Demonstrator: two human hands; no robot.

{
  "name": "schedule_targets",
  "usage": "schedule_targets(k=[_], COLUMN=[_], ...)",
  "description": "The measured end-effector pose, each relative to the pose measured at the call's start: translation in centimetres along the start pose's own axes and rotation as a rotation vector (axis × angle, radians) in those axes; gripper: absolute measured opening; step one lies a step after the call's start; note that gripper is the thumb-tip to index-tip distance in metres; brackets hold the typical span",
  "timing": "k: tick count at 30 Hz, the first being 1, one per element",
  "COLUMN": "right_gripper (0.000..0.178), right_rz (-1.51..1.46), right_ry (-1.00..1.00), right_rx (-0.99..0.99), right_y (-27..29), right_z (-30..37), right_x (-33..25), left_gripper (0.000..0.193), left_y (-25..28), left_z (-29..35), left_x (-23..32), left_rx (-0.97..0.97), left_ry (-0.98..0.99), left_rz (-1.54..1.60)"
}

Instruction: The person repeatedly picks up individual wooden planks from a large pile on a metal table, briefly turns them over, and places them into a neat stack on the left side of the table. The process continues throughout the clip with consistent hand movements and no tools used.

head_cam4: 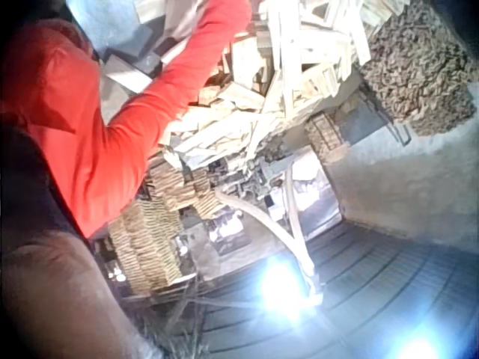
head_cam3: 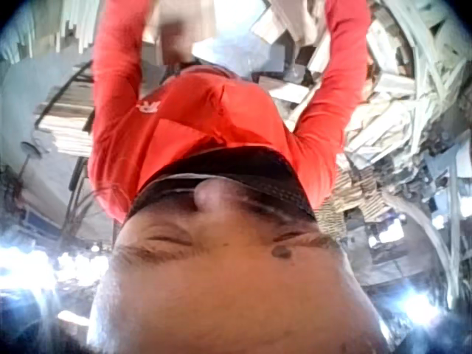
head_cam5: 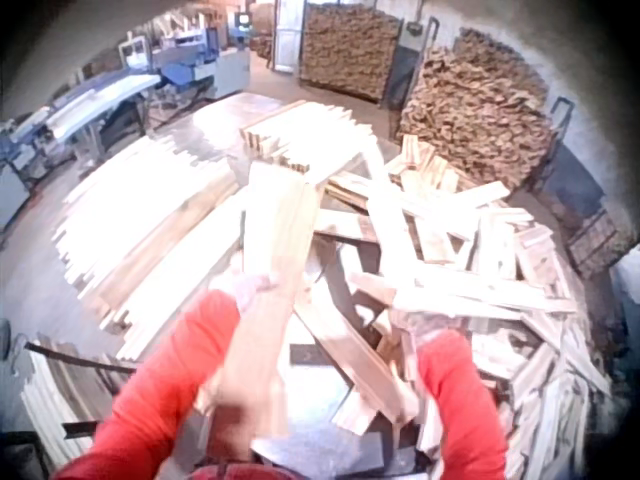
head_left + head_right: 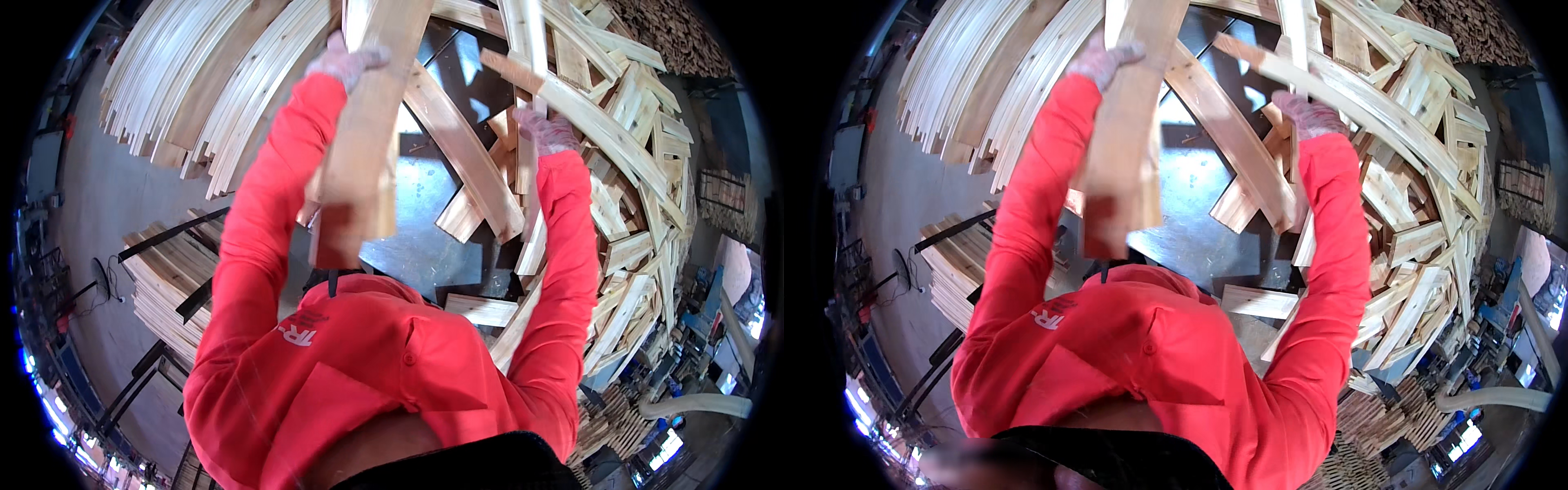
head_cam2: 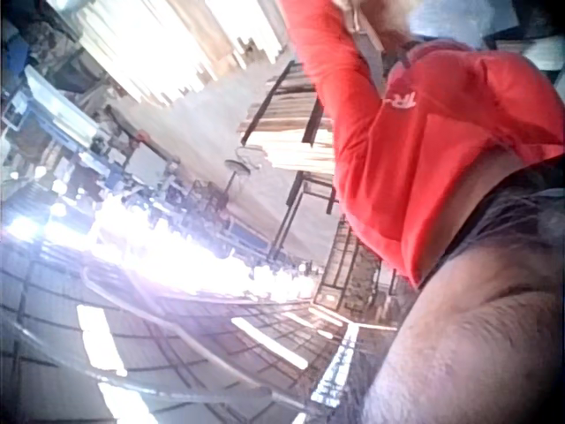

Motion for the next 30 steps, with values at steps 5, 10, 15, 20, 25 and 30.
schedule_targets(k=[5, 10, 15, 20, 25, 30], right_gripper=[0.054, 0.049, 0.055, 0.031, 0.018, 0.046], right_rz=[-0.297, -0.418, -0.058, 0.332, 0.508, -0.379], right_ry=[0.045, 0.443, 0.837, 0.565, 0.371, 0.134], right_rx=[0.032, -0.625, 0.227, -0.528, -0.606, -0.039], right_y=[-5.6, -12.8, 1.2, -11.4, -1.9, 12.8], right_z=[2.6, 17.6, 16.0, 10.9, 10.2, 5.0], right_x=[-10.6, -20.1, -17.9, -7.9, -10.4, -10.4], left_gripper=[0.091, 0.076, 0.097, 0.105, 0.113, 0.115], left_y=[-1.2, -7.3, -4.1, -5.0, -1.7, -1.5], left_z=[3.8, 10.7, 14.5, 14.4, 12.9, 14.5], left_x=[7.0, -2.2, -0.8, -0.1, -5.1, -4.8], left_rx=[0.225, 0.015, -0.053, -0.105, -0.123, -0.116], left_ry=[-0.174, -0.16, -0.15, -0.157, 0.056, 0.036], left_rz=[-0.508, -0.819, -0.905, -0.884, -0.644, -0.845])
Point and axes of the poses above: each hand's wrist, its own z-axis away from the middle knuckle, its own y-axis out of the back of the hand, x = y × z, the point moved 10 cm from there along -z, towards the middle knuckle, and after that the axes turned 6 degrees about x, right-handed, at the moved point
